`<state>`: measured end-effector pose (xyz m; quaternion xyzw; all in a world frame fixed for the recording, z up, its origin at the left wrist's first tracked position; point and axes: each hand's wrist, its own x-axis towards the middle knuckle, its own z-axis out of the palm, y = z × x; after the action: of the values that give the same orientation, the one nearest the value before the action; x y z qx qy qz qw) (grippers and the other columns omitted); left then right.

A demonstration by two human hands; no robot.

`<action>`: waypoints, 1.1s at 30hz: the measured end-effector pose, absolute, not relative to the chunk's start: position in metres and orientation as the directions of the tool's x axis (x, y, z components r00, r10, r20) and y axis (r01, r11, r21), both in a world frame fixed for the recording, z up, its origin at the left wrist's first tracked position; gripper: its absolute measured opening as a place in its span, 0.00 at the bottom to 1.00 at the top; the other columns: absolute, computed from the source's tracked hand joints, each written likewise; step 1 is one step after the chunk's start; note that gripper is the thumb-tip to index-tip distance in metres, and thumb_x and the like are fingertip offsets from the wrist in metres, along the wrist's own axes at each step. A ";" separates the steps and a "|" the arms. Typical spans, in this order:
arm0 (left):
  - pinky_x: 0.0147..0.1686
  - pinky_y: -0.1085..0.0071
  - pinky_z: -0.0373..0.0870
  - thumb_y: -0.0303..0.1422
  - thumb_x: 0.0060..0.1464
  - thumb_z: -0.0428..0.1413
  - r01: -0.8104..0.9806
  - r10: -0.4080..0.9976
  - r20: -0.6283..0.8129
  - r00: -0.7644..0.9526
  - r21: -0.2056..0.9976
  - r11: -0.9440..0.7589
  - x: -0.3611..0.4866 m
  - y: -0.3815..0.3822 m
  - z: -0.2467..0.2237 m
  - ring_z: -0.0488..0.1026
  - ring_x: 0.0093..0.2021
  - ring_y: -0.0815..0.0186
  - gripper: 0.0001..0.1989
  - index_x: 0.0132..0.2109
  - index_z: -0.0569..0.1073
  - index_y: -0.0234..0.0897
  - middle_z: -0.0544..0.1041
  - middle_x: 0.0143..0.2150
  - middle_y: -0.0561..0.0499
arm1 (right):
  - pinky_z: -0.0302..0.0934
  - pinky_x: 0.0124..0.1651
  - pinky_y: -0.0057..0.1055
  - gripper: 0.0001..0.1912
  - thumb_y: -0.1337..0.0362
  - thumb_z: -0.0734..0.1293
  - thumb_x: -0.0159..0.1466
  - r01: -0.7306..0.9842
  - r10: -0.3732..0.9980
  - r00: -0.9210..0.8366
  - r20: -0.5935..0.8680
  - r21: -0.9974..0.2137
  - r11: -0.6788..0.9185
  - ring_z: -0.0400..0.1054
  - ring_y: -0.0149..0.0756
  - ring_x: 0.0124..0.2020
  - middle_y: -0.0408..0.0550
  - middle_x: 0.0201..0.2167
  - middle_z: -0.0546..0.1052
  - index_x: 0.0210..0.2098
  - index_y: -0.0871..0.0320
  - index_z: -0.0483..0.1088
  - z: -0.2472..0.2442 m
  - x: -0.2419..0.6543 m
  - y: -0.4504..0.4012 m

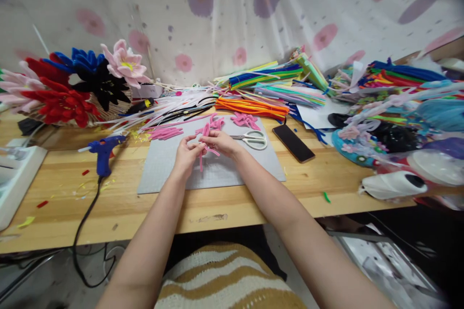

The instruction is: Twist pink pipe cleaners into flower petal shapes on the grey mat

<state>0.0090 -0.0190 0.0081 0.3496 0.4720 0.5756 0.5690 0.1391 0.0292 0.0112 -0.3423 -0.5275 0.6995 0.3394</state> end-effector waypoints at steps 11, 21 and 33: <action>0.33 0.72 0.70 0.26 0.36 0.63 -0.484 0.975 -0.210 -0.072 0.862 0.149 0.009 -0.026 0.007 0.72 0.25 0.72 0.26 0.43 0.62 0.34 0.75 0.25 0.54 | 0.51 0.23 0.23 0.20 0.55 0.74 0.41 -0.154 0.848 -0.514 -0.131 -0.958 -0.241 0.59 0.22 0.19 0.39 0.19 0.69 0.26 0.63 0.68 0.006 0.135 0.030; 0.36 0.71 0.68 0.28 0.36 0.62 -0.117 0.972 0.065 -0.228 0.989 -0.094 0.021 -0.028 0.008 0.72 0.27 0.71 0.28 0.45 0.59 0.38 0.72 0.25 0.58 | 0.46 0.20 0.23 0.19 0.54 0.72 0.42 -0.015 0.916 -0.393 -0.080 -0.996 -0.093 0.55 0.21 0.17 0.38 0.17 0.67 0.22 0.62 0.64 0.018 0.131 0.031; 0.31 0.67 0.71 0.34 0.31 0.66 -0.191 0.994 -0.070 -0.088 0.980 0.052 0.008 -0.030 0.021 0.75 0.23 0.65 0.30 0.41 0.58 0.37 0.74 0.21 0.56 | 0.47 0.21 0.21 0.18 0.56 0.72 0.45 -0.084 0.778 -0.613 -0.137 -0.968 -0.236 0.58 0.22 0.19 0.39 0.18 0.68 0.26 0.62 0.66 0.023 0.146 0.021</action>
<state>0.0077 -0.0300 0.0207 0.4106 0.4886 0.5525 0.5362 0.1463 0.0213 0.0226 -0.3216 -0.5401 0.7174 0.3004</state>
